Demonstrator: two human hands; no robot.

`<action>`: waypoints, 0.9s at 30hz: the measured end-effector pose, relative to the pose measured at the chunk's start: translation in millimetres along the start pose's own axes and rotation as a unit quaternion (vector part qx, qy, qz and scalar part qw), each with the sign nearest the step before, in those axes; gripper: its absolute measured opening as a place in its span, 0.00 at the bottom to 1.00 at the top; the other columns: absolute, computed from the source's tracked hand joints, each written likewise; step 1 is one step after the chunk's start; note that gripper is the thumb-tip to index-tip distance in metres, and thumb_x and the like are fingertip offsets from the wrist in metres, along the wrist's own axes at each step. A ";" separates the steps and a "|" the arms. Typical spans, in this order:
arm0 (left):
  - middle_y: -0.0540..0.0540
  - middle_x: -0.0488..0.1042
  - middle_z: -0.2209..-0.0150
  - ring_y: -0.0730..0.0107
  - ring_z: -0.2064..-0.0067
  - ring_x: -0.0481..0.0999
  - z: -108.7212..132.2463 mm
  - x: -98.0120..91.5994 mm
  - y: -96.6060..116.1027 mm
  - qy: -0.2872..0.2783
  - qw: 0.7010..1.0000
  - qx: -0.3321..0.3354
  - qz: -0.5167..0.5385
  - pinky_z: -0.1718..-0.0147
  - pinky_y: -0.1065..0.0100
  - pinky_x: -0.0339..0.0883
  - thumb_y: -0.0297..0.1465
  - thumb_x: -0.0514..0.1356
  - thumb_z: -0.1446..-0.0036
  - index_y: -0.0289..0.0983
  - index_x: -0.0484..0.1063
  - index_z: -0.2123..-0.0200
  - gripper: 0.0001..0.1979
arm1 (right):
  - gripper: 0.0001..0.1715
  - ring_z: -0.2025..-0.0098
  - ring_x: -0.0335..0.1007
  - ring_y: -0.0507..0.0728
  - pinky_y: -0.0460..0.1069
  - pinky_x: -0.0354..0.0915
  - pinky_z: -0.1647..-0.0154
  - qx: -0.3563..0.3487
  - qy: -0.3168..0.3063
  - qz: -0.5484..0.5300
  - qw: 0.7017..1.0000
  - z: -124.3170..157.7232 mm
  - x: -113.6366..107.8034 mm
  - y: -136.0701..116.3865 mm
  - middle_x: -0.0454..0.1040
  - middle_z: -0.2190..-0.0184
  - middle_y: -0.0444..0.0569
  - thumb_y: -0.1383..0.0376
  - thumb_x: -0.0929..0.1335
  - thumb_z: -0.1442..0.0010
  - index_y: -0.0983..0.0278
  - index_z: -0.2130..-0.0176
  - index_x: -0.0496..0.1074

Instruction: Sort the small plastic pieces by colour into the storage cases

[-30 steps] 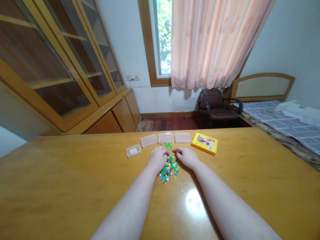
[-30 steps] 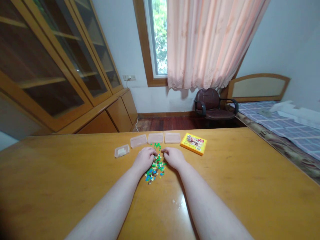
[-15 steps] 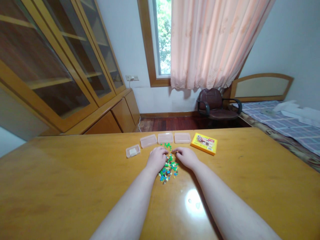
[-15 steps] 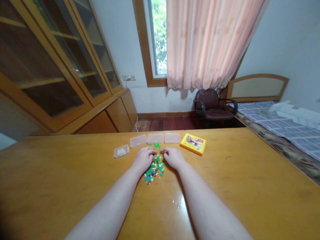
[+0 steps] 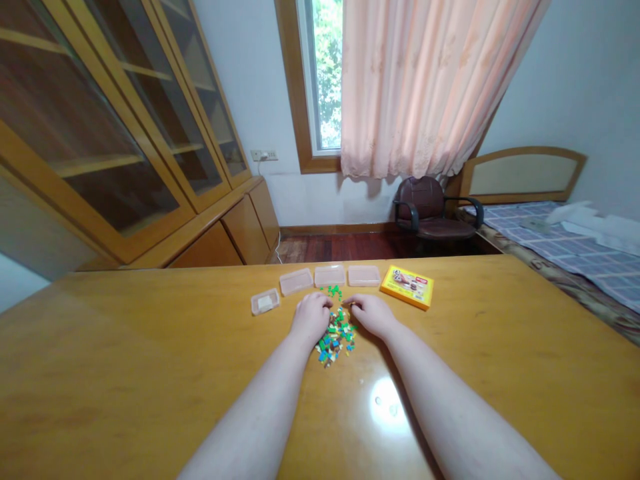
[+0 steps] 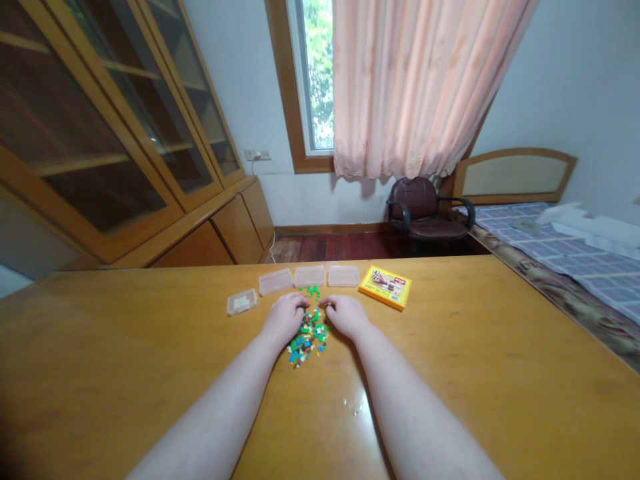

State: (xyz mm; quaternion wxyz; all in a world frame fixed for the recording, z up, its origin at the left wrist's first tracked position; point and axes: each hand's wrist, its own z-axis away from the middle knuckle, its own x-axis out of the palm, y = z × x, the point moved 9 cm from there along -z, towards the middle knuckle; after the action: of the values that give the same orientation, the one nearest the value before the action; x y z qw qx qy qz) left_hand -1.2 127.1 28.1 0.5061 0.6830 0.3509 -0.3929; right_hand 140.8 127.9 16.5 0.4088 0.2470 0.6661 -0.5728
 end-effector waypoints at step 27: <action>0.47 0.77 0.66 0.64 0.59 0.71 0.5 -6.5 2.5 0.015 1.000 0.019 -0.013 0.54 0.63 0.64 0.24 0.51 0.50 0.40 0.77 0.74 0.14 | 0.20 0.62 0.73 0.53 0.46 0.64 0.59 -0.052 -0.047 -0.053 0.996 1.5 11.7 -6.4 0.79 0.64 0.43 0.68 0.61 0.48 0.59 0.61 0.78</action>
State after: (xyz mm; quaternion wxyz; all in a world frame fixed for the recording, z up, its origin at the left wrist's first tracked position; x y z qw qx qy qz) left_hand -1.9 125.6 34.8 0.4823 0.6935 0.3598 -0.3962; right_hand 129.7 123.4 10.3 0.4210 0.1622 0.6870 -0.5697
